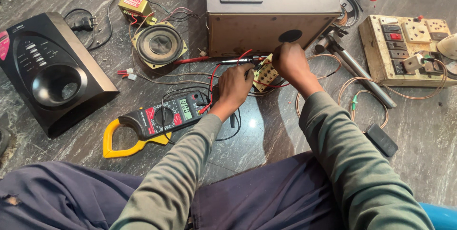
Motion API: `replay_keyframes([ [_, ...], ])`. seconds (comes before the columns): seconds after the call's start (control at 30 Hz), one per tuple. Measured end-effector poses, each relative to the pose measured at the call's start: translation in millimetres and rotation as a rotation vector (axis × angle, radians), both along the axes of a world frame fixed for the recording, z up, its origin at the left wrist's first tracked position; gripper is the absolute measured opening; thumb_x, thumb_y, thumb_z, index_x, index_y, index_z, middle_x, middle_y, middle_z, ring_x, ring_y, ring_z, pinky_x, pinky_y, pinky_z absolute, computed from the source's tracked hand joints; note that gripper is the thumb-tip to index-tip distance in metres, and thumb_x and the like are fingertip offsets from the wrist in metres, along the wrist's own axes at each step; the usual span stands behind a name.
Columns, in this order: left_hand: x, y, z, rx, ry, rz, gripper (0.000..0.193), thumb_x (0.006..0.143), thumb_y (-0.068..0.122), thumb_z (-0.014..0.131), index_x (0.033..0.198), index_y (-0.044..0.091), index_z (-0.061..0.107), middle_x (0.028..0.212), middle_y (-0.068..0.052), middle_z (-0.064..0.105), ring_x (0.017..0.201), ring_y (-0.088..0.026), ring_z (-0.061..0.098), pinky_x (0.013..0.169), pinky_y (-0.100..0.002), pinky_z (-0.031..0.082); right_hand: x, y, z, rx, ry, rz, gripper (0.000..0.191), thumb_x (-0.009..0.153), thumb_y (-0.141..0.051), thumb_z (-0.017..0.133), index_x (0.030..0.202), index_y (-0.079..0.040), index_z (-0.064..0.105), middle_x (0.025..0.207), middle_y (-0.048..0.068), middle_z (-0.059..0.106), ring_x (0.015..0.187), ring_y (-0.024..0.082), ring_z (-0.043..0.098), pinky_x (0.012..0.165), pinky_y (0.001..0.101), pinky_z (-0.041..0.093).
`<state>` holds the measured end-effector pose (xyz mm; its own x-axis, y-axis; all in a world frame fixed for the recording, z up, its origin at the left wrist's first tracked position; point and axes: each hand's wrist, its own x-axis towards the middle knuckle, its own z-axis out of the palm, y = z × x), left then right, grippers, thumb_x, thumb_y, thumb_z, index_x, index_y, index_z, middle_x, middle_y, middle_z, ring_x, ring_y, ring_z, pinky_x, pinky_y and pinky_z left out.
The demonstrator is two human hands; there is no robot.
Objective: The person sits on the floor and uses a multimeter to test a small circuit board, then places the board into a speaker enclosure.
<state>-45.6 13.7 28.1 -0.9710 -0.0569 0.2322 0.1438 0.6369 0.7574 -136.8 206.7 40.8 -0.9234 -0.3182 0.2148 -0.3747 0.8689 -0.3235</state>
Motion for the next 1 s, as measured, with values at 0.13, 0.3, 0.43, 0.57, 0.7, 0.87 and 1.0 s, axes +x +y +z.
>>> replay_keyframes([
  [0.13, 0.6, 0.9, -1.1, -0.001, 0.003, -0.003, 0.028, 0.094, 0.026, 0.063, 0.111, 0.011, 0.078, 0.091, -0.022, 0.075, 0.086, -0.040, 0.073, 0.078, -0.050, 0.055, 0.7, 0.5, -0.1, -0.014, -0.027, 0.005, 0.012, 0.080, -0.009, 0.069, 0.084, -0.004, 0.079, 0.080, 0.026, 0.070, 0.078, 0.046, 0.069, 0.074, 0.0521, 0.057],
  [0.3, -0.5, 0.4, -0.6, -0.010, 0.021, -0.005, 0.027, 0.094, 0.025, 0.063, 0.111, 0.011, 0.078, 0.090, -0.021, 0.075, 0.085, -0.040, 0.073, 0.078, -0.050, 0.055, 1.7, -1.5, 2.2, 0.009, -0.022, -0.020, 0.011, 0.083, -0.010, 0.070, 0.085, -0.004, 0.079, 0.081, 0.027, 0.069, 0.079, 0.046, 0.069, 0.076, 0.0510, 0.057],
  [0.43, 0.5, -0.2, 0.6, -0.009, -0.045, -0.023, 0.029, 0.096, 0.025, 0.061, 0.116, 0.010, 0.076, 0.087, -0.020, 0.076, 0.080, -0.036, 0.075, 0.076, -0.048, 0.056, 3.0, -1.8, 4.5, -0.003, -0.039, -0.018, 0.012, 0.079, -0.008, 0.070, 0.085, -0.005, 0.079, 0.083, 0.026, 0.071, 0.080, 0.046, 0.069, 0.076, 0.0509, 0.057],
  [0.57, 0.9, -1.4, 1.2, 0.017, -0.029, -0.018, 0.029, 0.096, 0.024, 0.061, 0.115, 0.009, 0.077, 0.087, -0.019, 0.077, 0.079, -0.034, 0.075, 0.076, -0.045, 0.057, 3.6, -1.8, 4.9, -0.011, -0.037, -0.018, 0.011, 0.079, -0.007, 0.069, 0.085, -0.004, 0.079, 0.084, 0.025, 0.071, 0.081, 0.045, 0.069, 0.077, 0.0508, 0.057],
  [0.7, 0.8, -1.0, 1.3, 0.018, -0.021, -0.013, 0.029, 0.096, 0.024, 0.061, 0.116, 0.008, 0.077, 0.088, -0.019, 0.077, 0.080, -0.035, 0.075, 0.076, -0.046, 0.056, 2.9, -1.4, 4.3, -0.001, -0.019, 0.001, 0.012, 0.078, -0.007, 0.069, 0.084, -0.004, 0.079, 0.084, 0.025, 0.071, 0.081, 0.045, 0.069, 0.077, 0.0508, 0.056],
  [0.87, 1.8, -1.4, 0.4, 0.019, -0.010, -0.005, 0.029, 0.095, 0.024, 0.062, 0.114, 0.009, 0.077, 0.089, -0.020, 0.076, 0.083, -0.037, 0.074, 0.077, -0.047, 0.056, 2.5, -0.1, 3.0, -0.011, -0.018, 0.016, 0.011, 0.078, -0.007, 0.070, 0.084, -0.004, 0.079, 0.083, 0.025, 0.071, 0.080, 0.045, 0.069, 0.077, 0.0510, 0.057],
  [1.0, 1.7, 0.2, -1.3, 0.022, -0.010, -0.006, 0.029, 0.095, 0.025, 0.062, 0.114, 0.010, 0.078, 0.091, -0.021, 0.075, 0.085, -0.039, 0.074, 0.079, -0.049, 0.056, 2.9, 0.6, 1.6, -0.010, -0.017, 0.004, 0.010, 0.080, -0.008, 0.070, 0.084, -0.004, 0.078, 0.082, 0.026, 0.070, 0.080, 0.045, 0.069, 0.076, 0.0509, 0.057],
])
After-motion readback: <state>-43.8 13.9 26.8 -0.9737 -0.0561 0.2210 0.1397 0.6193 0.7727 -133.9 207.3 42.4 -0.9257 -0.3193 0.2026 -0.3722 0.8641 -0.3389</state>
